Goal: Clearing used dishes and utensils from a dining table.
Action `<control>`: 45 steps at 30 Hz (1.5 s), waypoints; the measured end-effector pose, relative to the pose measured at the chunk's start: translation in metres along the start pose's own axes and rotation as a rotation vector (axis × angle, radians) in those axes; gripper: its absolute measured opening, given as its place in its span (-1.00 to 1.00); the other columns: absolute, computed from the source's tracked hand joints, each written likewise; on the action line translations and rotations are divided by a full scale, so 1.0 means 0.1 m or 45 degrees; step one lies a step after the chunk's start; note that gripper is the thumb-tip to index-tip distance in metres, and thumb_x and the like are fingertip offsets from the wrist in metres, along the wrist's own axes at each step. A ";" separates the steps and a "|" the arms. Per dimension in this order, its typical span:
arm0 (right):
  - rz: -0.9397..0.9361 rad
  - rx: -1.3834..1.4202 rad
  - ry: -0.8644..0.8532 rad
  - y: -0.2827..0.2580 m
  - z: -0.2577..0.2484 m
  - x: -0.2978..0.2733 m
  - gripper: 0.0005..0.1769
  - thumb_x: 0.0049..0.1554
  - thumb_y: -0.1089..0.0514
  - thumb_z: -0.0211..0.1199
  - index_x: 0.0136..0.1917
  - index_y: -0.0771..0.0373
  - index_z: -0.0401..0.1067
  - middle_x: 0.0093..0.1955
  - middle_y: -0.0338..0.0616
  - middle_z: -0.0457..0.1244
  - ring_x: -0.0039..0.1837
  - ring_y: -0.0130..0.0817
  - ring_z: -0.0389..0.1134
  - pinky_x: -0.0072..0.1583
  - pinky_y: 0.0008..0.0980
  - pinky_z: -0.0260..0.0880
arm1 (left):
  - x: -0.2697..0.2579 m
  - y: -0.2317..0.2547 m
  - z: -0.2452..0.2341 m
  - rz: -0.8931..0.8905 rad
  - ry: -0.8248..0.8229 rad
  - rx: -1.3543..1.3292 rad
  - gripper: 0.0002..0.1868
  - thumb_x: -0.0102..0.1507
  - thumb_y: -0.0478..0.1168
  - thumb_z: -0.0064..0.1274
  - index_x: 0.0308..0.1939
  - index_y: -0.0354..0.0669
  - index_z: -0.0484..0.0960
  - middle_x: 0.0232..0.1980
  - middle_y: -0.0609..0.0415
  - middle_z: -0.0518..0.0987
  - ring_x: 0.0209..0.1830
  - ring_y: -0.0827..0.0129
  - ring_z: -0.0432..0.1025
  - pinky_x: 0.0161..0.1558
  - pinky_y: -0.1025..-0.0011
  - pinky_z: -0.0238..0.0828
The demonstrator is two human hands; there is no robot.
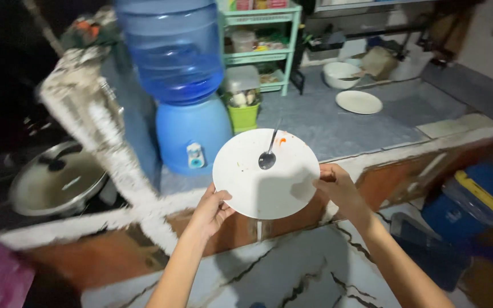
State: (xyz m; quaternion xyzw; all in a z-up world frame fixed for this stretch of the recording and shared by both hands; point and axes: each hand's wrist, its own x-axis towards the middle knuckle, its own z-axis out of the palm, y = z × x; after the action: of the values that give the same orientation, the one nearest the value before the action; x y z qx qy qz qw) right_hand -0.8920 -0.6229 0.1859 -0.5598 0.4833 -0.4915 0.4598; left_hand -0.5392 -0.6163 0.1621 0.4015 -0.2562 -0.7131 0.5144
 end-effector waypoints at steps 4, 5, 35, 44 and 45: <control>-0.023 -0.085 0.146 0.09 -0.33 0.26 -0.68 0.14 0.36 0.23 0.19 0.44 0.42 -0.02 -0.04 0.38 -0.03 -0.36 0.38 0.07 -0.33 0.42 | 0.74 0.03 0.25 -0.084 -0.143 0.003 -0.30 0.11 -0.48 -0.08 0.37 -0.05 0.38 0.14 -0.02 0.57 -0.05 0.23 0.54 0.01 0.21 0.57; 0.023 -0.129 0.209 0.10 -0.41 0.32 -0.67 0.13 0.37 0.24 0.19 0.41 0.41 -0.02 -0.07 0.37 -0.03 -0.36 0.37 0.07 -0.33 0.41 | 0.90 0.04 0.34 -0.115 -0.155 0.014 -0.30 0.12 -0.49 -0.09 0.37 -0.04 0.38 0.14 -0.03 0.57 -0.07 0.21 0.54 0.01 0.21 0.56; 0.120 -0.118 0.642 1.81 -4.77 1.55 -0.64 0.07 0.37 0.32 0.15 0.39 0.38 -0.04 -0.20 0.32 0.02 -0.43 0.35 0.09 -0.41 0.40 | 4.44 -2.23 3.75 -0.489 -0.376 0.089 -0.39 0.16 -0.58 -0.15 0.29 -0.15 0.45 0.18 -0.12 0.48 0.12 0.09 0.41 0.18 0.07 0.48; 0.275 -0.179 0.575 1.82 -5.67 2.15 -0.62 0.15 0.28 0.29 0.24 0.37 0.39 0.02 -0.05 0.34 0.04 -0.34 0.35 0.05 -0.34 0.39 | 5.05 -2.59 4.62 -0.552 -0.269 0.117 -0.27 0.14 -0.56 -0.14 0.39 -0.02 0.37 0.19 -0.09 0.52 0.10 0.10 0.48 0.15 0.10 0.50; 0.297 -0.163 0.587 1.91 -5.75 2.27 -0.61 0.15 0.28 0.29 0.25 0.37 0.38 0.04 -0.05 0.35 0.06 -0.33 0.36 0.06 -0.35 0.40 | 5.18 -2.64 4.65 -0.556 -0.253 0.120 -0.26 0.14 -0.55 -0.14 0.41 -0.01 0.35 0.20 -0.07 0.52 0.11 0.10 0.48 0.15 0.11 0.50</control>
State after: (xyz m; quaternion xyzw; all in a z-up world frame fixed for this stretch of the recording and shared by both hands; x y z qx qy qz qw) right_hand -1.4697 -0.8918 0.0753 -0.4015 0.6667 -0.5181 0.3548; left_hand -1.1446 -1.0355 0.0506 0.3987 -0.2456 -0.8306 0.3012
